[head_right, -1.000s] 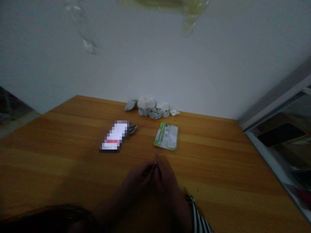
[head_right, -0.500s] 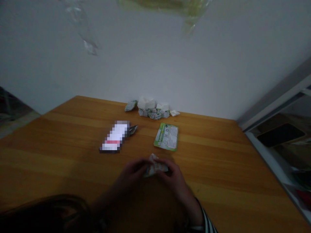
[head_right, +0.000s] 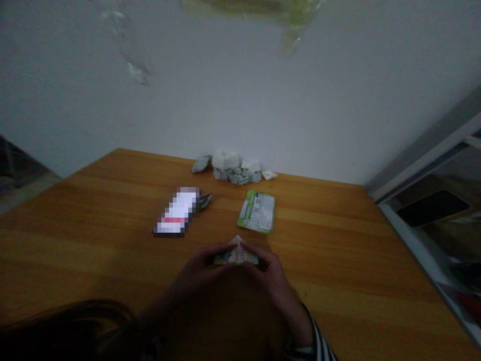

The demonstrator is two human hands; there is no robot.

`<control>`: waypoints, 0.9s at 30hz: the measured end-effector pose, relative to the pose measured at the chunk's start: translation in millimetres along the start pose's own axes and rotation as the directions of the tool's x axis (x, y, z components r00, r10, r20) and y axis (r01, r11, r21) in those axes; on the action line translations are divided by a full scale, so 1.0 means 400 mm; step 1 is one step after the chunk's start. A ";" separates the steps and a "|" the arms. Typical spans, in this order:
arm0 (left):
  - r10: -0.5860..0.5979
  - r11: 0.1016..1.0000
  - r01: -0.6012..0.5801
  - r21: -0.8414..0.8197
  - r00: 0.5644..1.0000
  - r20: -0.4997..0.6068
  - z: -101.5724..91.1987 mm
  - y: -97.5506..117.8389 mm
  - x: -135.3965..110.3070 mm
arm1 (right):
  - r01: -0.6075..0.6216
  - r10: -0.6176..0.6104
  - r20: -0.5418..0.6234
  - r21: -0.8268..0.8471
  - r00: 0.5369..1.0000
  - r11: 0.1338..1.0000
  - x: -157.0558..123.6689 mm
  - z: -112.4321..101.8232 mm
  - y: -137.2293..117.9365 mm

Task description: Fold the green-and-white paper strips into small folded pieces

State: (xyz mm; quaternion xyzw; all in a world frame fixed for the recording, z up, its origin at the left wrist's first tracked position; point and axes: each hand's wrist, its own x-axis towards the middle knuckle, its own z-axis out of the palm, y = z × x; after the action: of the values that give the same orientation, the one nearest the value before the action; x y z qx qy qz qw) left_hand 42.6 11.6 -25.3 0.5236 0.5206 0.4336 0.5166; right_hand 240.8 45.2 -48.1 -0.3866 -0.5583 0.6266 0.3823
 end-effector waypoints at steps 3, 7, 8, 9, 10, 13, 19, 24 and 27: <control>0.002 0.999 -0.002 0.033 1.000 -0.003 -0.002 0.003 0.002 | 0.017 -0.017 -0.013 0.000 1.000 1.000 0.001 0.003 0.006; 0.016 0.995 -0.016 0.099 1.000 0.008 -0.008 0.005 0.008 | 0.047 -0.047 -0.012 -0.039 0.999 0.998 -0.001 0.012 0.006; 0.018 0.994 -0.019 0.106 1.000 0.013 -0.009 0.005 0.008 | 0.043 -0.045 -0.028 -0.066 0.999 0.997 -0.001 0.014 0.005; 0.014 0.994 -0.015 0.104 1.000 0.012 -0.009 0.004 0.009 | 0.035 -0.039 -0.050 -0.096 0.998 0.995 -0.001 0.015 0.005; 0.002 0.996 -0.002 0.092 1.000 0.003 -0.009 0.003 0.009 | 0.022 -0.031 -0.072 -0.122 0.997 0.992 -0.001 0.017 0.004; -0.070 0.997 0.070 0.009 0.997 -0.042 -0.003 -0.002 0.009 | -0.012 -0.008 -0.141 -0.143 0.990 0.990 0.003 0.023 0.003; -0.162 0.953 0.142 -0.269 0.985 -0.053 0.011 -0.011 0.008 | -0.046 0.064 -0.240 0.080 0.969 0.996 0.008 0.043 0.014; -0.183 0.954 0.172 -0.245 0.983 -0.024 0.013 -0.007 0.006 | -0.012 0.031 -0.176 0.105 0.984 0.994 0.004 0.041 0.013; -0.175 0.968 0.170 -0.183 0.984 -0.015 0.014 -0.004 0.004 | -0.001 0.009 -0.100 0.084 0.995 0.996 0.003 0.039 0.008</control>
State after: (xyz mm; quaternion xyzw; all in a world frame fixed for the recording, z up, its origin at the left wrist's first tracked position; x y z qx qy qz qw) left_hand 48.2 12.5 -27.4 0.4203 0.5306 0.4407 0.5896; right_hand 226.1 39.6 -50.0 -0.4025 -0.5105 0.6304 0.4242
